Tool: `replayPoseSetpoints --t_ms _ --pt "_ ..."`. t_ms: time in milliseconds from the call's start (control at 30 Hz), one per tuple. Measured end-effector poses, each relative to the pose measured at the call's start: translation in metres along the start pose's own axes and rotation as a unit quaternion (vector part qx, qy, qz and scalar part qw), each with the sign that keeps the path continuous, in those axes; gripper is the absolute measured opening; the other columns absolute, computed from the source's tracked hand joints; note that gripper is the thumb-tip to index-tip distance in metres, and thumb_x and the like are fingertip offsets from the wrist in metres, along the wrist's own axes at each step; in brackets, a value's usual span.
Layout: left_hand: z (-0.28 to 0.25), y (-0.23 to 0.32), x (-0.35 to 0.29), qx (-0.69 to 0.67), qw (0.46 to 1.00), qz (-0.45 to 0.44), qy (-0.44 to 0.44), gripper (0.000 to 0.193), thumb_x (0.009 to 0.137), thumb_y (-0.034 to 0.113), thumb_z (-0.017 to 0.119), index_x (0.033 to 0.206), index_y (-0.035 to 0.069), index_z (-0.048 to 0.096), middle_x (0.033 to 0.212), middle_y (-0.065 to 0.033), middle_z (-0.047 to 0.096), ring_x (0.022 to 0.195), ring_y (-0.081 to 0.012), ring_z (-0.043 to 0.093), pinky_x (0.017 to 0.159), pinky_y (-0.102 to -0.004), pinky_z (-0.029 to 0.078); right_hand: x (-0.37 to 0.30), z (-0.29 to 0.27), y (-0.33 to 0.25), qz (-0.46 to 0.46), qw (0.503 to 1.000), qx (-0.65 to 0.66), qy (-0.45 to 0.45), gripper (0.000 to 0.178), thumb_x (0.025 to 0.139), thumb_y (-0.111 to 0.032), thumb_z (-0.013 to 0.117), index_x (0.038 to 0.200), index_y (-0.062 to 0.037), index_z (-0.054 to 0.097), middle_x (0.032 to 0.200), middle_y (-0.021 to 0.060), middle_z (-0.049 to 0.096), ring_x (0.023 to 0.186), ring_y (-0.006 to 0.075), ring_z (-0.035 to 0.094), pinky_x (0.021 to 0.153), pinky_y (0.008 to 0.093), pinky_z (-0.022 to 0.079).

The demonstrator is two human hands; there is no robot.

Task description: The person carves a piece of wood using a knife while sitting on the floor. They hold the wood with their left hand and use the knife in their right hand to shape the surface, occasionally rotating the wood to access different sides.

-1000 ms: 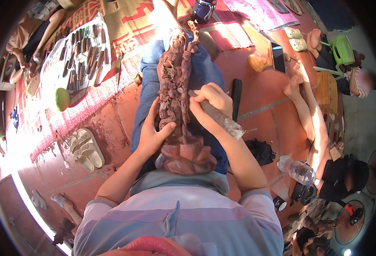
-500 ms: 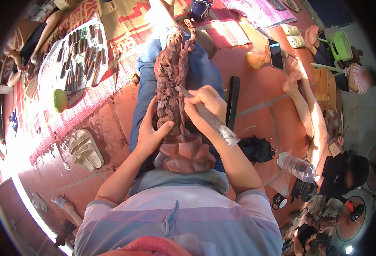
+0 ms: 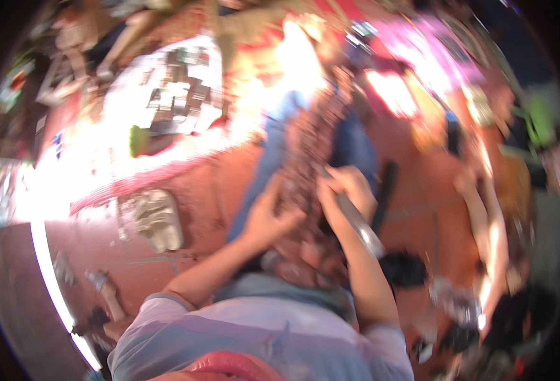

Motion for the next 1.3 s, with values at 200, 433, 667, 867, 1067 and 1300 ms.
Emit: replayPoseSetpoints --t_ms 200,433,667,867,1067,1300 --pt "0.007 -0.010 -0.002 0.043 0.998 -0.035 -0.042 0.090 0.075 0.044 0.069 0.141 0.001 0.026 0.124 -0.0281 0.049 0.115 -0.0391 0.049 0.100 -0.0410 0.037 -0.007 -0.003 0.004 0.046 0.997 0.055 0.008 0.023 0.078 0.006 0.064 0.071 -0.0008 0.043 0.079 0.0112 0.054 0.083 0.0243 0.064 0.078 0.0332 0.049" --pt "0.005 -0.009 -0.006 0.013 0.997 -0.059 -0.053 0.090 0.077 0.039 0.070 0.144 0.003 0.022 0.131 -0.0281 0.042 0.123 -0.0347 0.045 0.103 -0.0387 0.035 -0.013 -0.006 0.003 0.034 0.998 0.056 -0.025 0.020 0.078 0.006 0.064 0.073 0.0002 0.045 0.083 0.0130 0.057 0.088 0.0257 0.064 0.081 0.0338 0.049" --pt "0.009 -0.010 -0.008 0.051 0.997 -0.032 -0.039 0.091 0.076 0.046 0.068 0.143 0.003 0.023 0.128 -0.0271 0.047 0.120 -0.0375 0.046 0.102 -0.0401 0.036 -0.018 -0.007 -0.003 0.012 1.000 0.009 -0.019 0.020 0.076 0.009 0.064 0.073 0.0001 0.046 0.083 0.0139 0.057 0.085 0.0266 0.063 0.079 0.0342 0.050" --pt "0.011 -0.019 -0.004 0.006 0.999 -0.024 -0.030 0.090 0.075 0.043 0.070 0.142 0.002 0.026 0.127 -0.0272 0.048 0.118 -0.0373 0.048 0.101 -0.0398 0.037 -0.008 -0.003 -0.005 0.015 1.000 0.008 0.025 0.020 0.072 0.007 0.068 0.072 -0.0017 0.050 0.083 0.0143 0.060 0.084 0.0271 0.065 0.074 0.0333 0.050" --pt "0.016 -0.017 -0.004 -0.094 0.994 -0.043 -0.026 0.088 0.075 0.036 0.072 0.141 -0.001 0.027 0.126 -0.0260 0.050 0.118 -0.0324 0.051 0.099 -0.0366 0.039 -0.011 -0.012 0.003 0.018 0.999 0.013 0.040 0.018 0.073 0.004 0.069 0.071 -0.0021 0.052 0.080 0.0143 0.062 0.078 0.0251 0.066 0.070 0.0316 0.051" --pt "0.012 -0.017 0.002 -0.033 0.998 -0.044 -0.031 0.084 0.076 0.030 0.072 0.142 0.001 0.028 0.128 -0.0234 0.050 0.118 -0.0297 0.051 0.099 -0.0369 0.039 -0.011 -0.016 0.009 0.031 0.997 0.060 0.040 0.016 0.073 0.004 0.068 0.071 -0.0013 0.054 0.080 0.0135 0.063 0.078 0.0251 0.066 0.070 0.0299 0.051"
Point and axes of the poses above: each hand's wrist, its own x-axis towards the middle knuckle, its own z-axis out of the palm, y = z × x, the point moved 6 cm from there along x, towards the middle knuckle
